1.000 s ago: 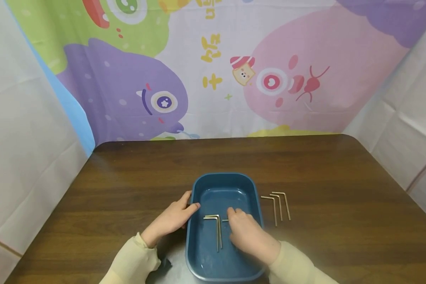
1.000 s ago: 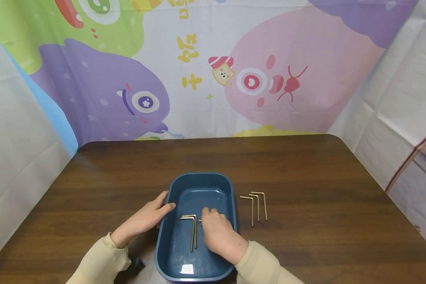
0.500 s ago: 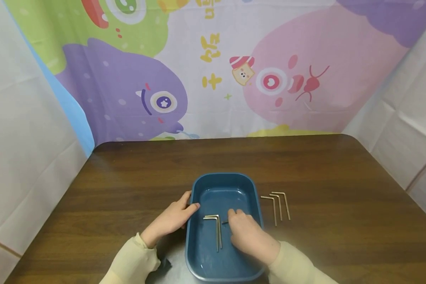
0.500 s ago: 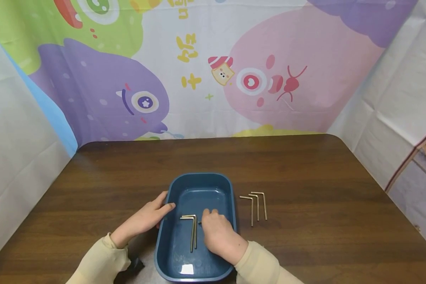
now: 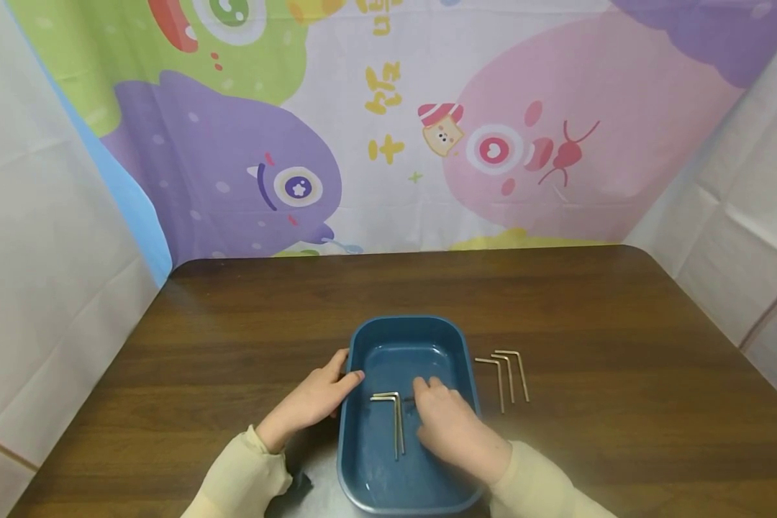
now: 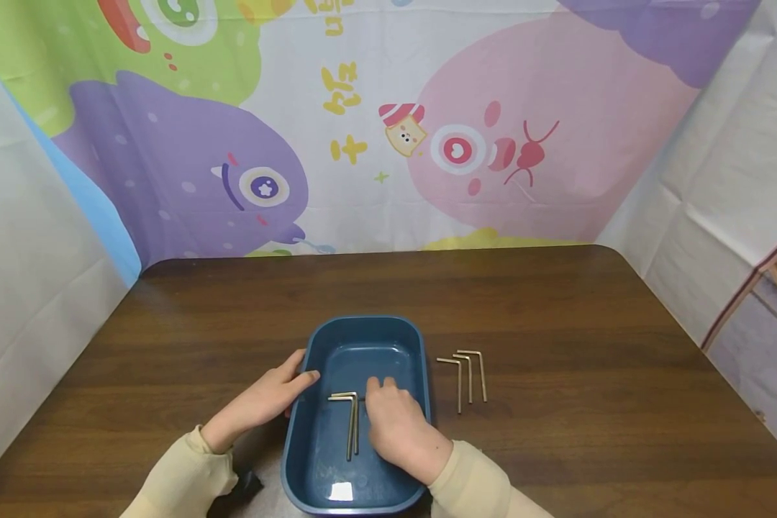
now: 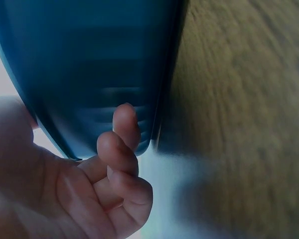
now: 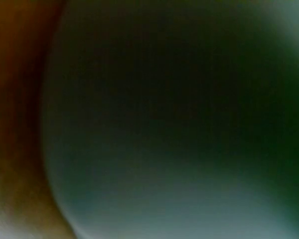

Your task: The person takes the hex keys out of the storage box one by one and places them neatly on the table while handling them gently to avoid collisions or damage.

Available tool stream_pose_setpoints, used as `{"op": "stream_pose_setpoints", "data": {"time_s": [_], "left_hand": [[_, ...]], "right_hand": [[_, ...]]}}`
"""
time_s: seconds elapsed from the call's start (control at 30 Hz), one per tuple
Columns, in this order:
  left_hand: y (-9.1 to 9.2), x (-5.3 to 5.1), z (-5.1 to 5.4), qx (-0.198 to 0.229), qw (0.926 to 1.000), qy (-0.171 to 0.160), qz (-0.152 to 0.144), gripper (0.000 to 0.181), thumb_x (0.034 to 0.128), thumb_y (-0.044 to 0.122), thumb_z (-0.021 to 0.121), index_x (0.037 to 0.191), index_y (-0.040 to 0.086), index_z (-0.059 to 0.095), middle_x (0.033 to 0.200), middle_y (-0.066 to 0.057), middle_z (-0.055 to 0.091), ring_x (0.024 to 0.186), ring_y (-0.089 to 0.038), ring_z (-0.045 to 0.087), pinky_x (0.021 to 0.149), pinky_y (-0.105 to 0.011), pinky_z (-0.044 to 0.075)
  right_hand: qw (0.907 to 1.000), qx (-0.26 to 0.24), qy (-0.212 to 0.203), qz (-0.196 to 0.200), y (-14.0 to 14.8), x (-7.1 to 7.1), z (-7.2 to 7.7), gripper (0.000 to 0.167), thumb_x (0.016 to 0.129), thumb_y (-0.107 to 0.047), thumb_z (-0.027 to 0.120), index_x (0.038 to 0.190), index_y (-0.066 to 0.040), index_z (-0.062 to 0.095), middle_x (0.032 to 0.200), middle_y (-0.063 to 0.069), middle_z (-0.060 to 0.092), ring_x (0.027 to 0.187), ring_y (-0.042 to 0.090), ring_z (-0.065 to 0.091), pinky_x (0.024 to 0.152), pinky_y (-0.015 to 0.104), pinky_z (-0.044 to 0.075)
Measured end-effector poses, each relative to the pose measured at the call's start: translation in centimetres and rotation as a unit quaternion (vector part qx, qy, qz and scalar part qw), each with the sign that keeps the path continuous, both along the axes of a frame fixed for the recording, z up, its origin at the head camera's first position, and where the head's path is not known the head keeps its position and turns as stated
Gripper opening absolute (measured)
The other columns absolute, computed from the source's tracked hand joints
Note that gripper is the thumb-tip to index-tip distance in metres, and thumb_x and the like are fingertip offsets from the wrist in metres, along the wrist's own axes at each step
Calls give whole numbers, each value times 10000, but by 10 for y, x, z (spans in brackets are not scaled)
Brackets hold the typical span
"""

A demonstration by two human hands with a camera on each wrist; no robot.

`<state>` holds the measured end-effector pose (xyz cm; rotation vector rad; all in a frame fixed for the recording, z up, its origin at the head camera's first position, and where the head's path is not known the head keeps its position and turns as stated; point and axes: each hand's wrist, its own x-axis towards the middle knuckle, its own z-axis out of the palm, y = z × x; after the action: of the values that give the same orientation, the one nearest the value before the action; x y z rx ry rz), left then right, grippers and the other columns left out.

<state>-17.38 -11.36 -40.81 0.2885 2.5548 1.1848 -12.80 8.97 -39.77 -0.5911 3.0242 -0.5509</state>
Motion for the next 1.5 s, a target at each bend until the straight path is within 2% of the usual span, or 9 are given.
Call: {"op": "stream_pose_setpoints", "data": {"time_s": [0.17, 0.53, 0.77, 0.93, 1.2, 1.5], "left_hand": [[0, 0, 0, -21, 10000, -56, 5, 500, 923, 304, 458, 1366, 101, 344, 551, -49, 494, 452, -163, 461, 489, -288, 391], [-1, 0, -2, 3, 10000, 73, -19, 477, 918, 320, 464, 1343, 125, 373, 555, -34, 507, 441, -159, 461, 478, -290, 382], [-2, 1, -2, 28, 10000, 83, -32, 487, 916, 335, 462, 1344, 121, 372, 559, -37, 505, 441, -163, 459, 478, -293, 383], [-2, 0, -3, -54, 10000, 26, -4, 476, 920, 319, 461, 1346, 128, 369, 551, -37, 510, 443, -163, 464, 486, -291, 390], [-2, 0, -2, -12, 10000, 0, -40, 492, 920, 329, 458, 1353, 119, 360, 548, -41, 503, 445, -158, 460, 488, -290, 388], [-1, 0, 0, -7, 10000, 5, -7, 488, 921, 328, 457, 1352, 119, 363, 539, -46, 499, 445, -164, 459, 490, -293, 386]], "right_hand": [[9996, -279, 66, -9, 2, -1, 4, 309, 598, 56, 598, 884, -17, 510, 751, 118, 534, 617, 277, 559, 523, 371, 443], [9951, -724, 677, -11, 9, -4, 20, 316, 582, 59, 570, 878, -39, 516, 739, 59, 536, 612, 209, 511, 547, 358, 419], [9946, -945, 269, -321, 18, -11, 33, 322, 645, 49, 584, 947, -48, 525, 706, -8, 438, 602, 128, 411, 527, 275, 344], [9926, -1062, 123, -568, 28, -17, 40, 328, 682, 41, 584, 991, -55, 530, 719, -10, 438, 568, 104, 397, 505, 242, 341], [9896, -1210, 6, -773, 45, -26, 50, 341, 697, 17, 588, 1028, -32, 524, 756, 20, 466, 568, 117, 427, 513, 259, 354], [9890, -1175, 121, -892, 63, -39, 50, 342, 696, 3, 591, 1031, -8, 520, 746, 24, 490, 588, 136, 452, 544, 266, 382]]}}
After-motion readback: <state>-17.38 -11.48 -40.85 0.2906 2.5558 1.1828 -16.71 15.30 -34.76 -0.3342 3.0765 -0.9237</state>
